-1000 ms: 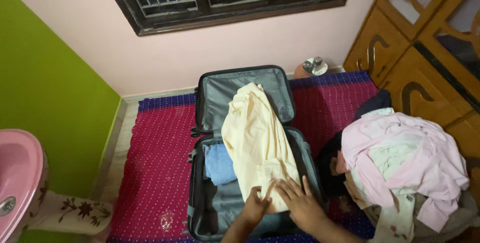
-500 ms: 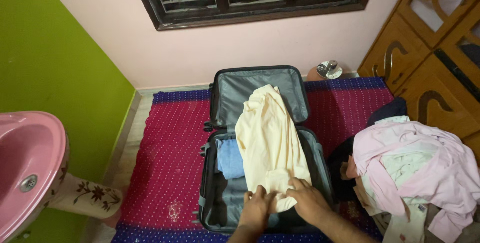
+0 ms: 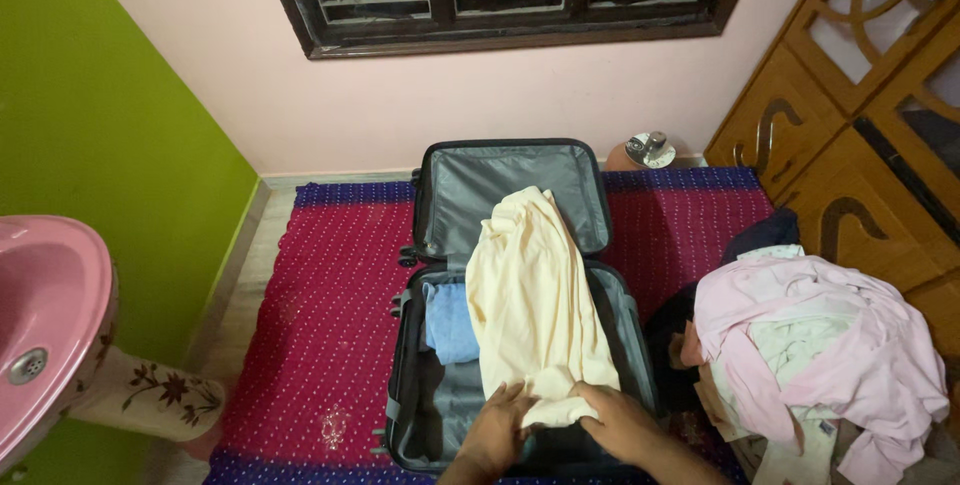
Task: The person picks up clothing items from a pile, smooths them out, folds them, and places them into an open suitcase.
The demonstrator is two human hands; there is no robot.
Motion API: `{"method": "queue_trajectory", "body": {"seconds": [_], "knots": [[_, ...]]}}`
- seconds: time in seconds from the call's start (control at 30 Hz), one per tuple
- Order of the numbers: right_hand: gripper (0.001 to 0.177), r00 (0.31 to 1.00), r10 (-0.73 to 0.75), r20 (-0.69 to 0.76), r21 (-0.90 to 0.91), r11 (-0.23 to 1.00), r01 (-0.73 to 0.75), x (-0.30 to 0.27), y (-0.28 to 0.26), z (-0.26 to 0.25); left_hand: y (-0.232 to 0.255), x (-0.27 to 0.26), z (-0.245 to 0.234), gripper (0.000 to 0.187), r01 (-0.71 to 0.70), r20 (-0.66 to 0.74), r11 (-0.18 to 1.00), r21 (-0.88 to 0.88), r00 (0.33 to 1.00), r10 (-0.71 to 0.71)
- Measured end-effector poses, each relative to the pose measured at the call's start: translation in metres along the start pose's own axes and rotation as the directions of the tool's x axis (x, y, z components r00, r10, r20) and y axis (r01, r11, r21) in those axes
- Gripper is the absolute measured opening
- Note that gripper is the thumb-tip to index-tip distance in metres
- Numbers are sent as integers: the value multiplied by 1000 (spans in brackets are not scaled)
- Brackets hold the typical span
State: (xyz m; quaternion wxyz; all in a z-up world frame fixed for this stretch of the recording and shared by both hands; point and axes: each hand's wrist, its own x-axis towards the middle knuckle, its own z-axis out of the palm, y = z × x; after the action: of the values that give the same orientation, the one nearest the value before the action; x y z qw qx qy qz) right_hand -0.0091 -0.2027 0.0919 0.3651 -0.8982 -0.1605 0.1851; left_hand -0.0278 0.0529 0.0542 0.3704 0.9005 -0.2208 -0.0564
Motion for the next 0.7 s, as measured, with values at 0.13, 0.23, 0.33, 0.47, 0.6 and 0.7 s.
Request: {"method": "queue_trajectory", "body": {"seconds": [0.13,0.23,0.33,0.47,0.6,0.7], "knots": [[55,988,-97,-120,308,943,130,-2,-10,0,8,2,-9,35,65,-59,985,-160,995,-75],[76,977,-103,-185,435,883,176,1,4,4,17,0,-24,24,72,8,955,-289,997,-73],[66,992,42,-122,446,895,17,10,35,18,26,1,-31,21,168,23,931,-325,985,-170],[42,953,95,-286,189,981,-41,20,78,46,24,0,-33,25,196,50,927,-320,980,-190],[40,942,188,-278,283,953,-106,20,76,53,20,-5,-35,45,165,56,921,-354,986,-155],[42,927,188,-324,270,958,-100,19,62,49,17,-9,-38,85,126,62,918,-377,992,-111]]}}
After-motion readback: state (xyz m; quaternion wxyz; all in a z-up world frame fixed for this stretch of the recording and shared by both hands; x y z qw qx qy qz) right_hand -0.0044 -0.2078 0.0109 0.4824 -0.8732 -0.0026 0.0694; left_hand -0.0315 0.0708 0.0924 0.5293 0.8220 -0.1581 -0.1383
